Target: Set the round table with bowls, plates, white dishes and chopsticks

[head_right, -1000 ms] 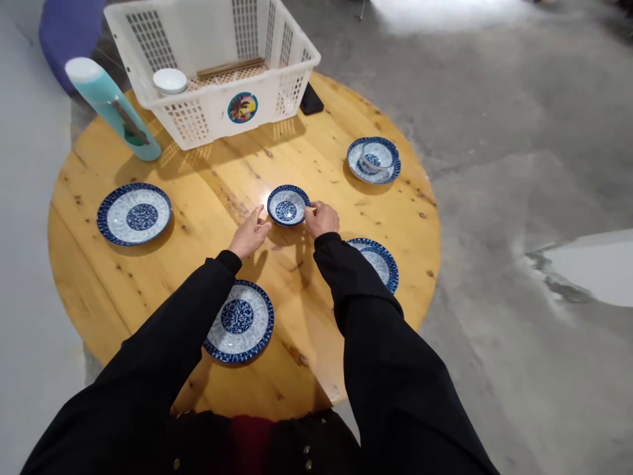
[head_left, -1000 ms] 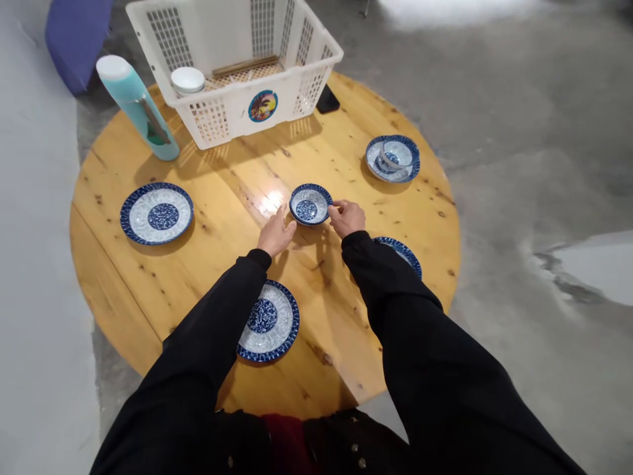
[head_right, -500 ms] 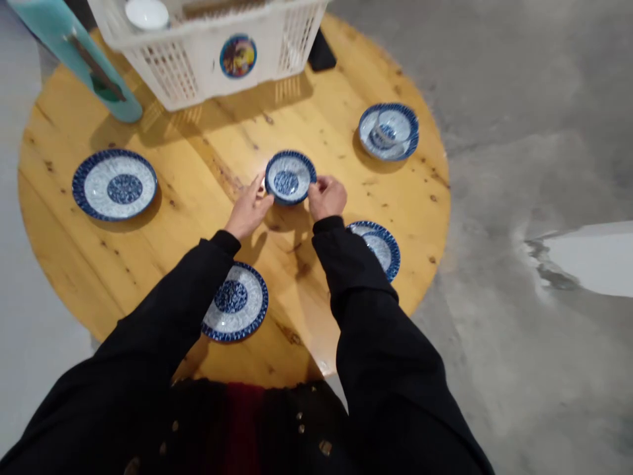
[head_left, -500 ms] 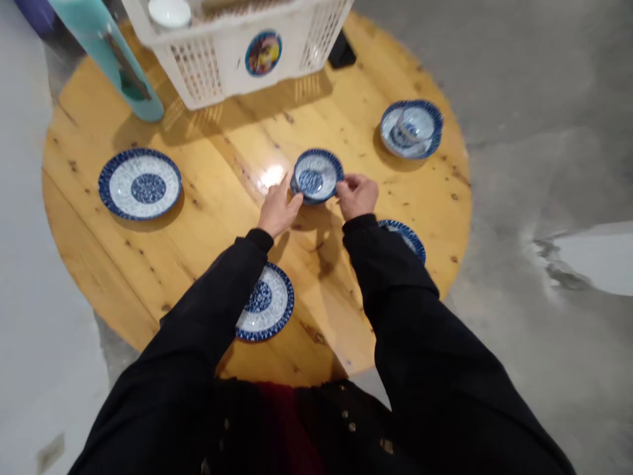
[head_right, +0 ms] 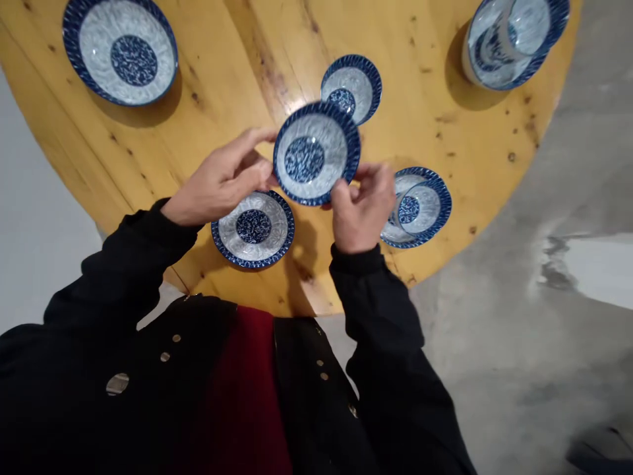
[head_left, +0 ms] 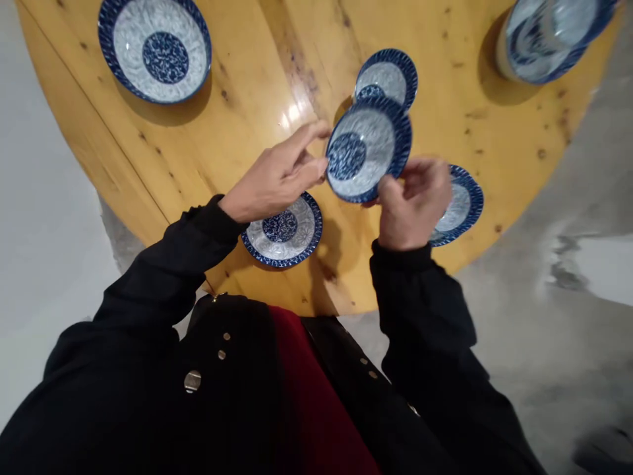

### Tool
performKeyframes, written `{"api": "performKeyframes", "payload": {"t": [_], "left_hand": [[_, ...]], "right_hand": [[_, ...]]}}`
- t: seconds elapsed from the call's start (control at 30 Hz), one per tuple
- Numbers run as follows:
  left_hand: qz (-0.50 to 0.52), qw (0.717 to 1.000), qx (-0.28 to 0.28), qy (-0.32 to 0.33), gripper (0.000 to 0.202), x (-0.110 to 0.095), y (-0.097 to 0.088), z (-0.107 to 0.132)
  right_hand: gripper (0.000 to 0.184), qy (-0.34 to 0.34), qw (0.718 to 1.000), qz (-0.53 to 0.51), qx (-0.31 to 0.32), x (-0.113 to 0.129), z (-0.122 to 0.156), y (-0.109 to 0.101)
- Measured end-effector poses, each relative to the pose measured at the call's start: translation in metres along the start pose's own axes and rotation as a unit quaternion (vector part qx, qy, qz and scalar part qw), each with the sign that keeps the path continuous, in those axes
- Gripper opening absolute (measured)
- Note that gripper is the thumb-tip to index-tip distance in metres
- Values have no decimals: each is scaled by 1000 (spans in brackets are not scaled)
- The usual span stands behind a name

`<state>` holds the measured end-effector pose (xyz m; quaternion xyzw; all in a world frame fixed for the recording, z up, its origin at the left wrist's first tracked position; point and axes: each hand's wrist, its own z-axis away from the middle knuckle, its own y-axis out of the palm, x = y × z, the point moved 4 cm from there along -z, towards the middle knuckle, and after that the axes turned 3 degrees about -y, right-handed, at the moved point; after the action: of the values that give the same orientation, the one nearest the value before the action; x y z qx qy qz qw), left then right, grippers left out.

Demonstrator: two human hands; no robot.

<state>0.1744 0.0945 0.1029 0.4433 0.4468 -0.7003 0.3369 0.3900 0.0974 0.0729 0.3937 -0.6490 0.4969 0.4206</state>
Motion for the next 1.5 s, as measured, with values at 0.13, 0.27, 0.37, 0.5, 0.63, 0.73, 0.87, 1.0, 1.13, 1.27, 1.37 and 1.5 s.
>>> {"api": "performKeyframes", "payload": {"t": [0.13,0.27,0.37,0.5,0.63,0.73,0.87,1.0,1.13,1.27,1.37,1.5], "left_hand": [[38,998,33,-40,39,28,3,34],[14,996,67,-59,28,55,1,49],[-27,994,95,-53,25,75,1,49],[-56,994,77,-48,20,96,3,43],[-94,993,64,-23,22,105,6,41],[-133,989,66,2,25,109,9,40],[-137,989,55,24,25,114,11,37],[-102,993,36,39,23,118,11,34],[-63,997,26,37,23,123,11,36],[-34,999,17,37,23,129,13,38],[-8,999,3,49,20,132,13,38],[-6,998,-10,58,16,131,11,37]], "right_hand": [[26,105,994,-3,34,-9,61,15],[21,178,981,10,72,-22,103,30],[19,208,975,22,77,-30,120,39],[19,224,972,35,65,-37,133,49],[21,233,970,37,52,-40,145,54],[20,242,968,43,50,-43,153,57],[22,247,968,41,33,-45,160,59],[21,246,968,29,32,-44,163,60],[21,263,964,8,28,-42,164,56],[22,268,963,7,27,-41,164,54],[20,264,964,15,26,-38,165,55],[20,261,965,15,28,-36,168,58]]}}
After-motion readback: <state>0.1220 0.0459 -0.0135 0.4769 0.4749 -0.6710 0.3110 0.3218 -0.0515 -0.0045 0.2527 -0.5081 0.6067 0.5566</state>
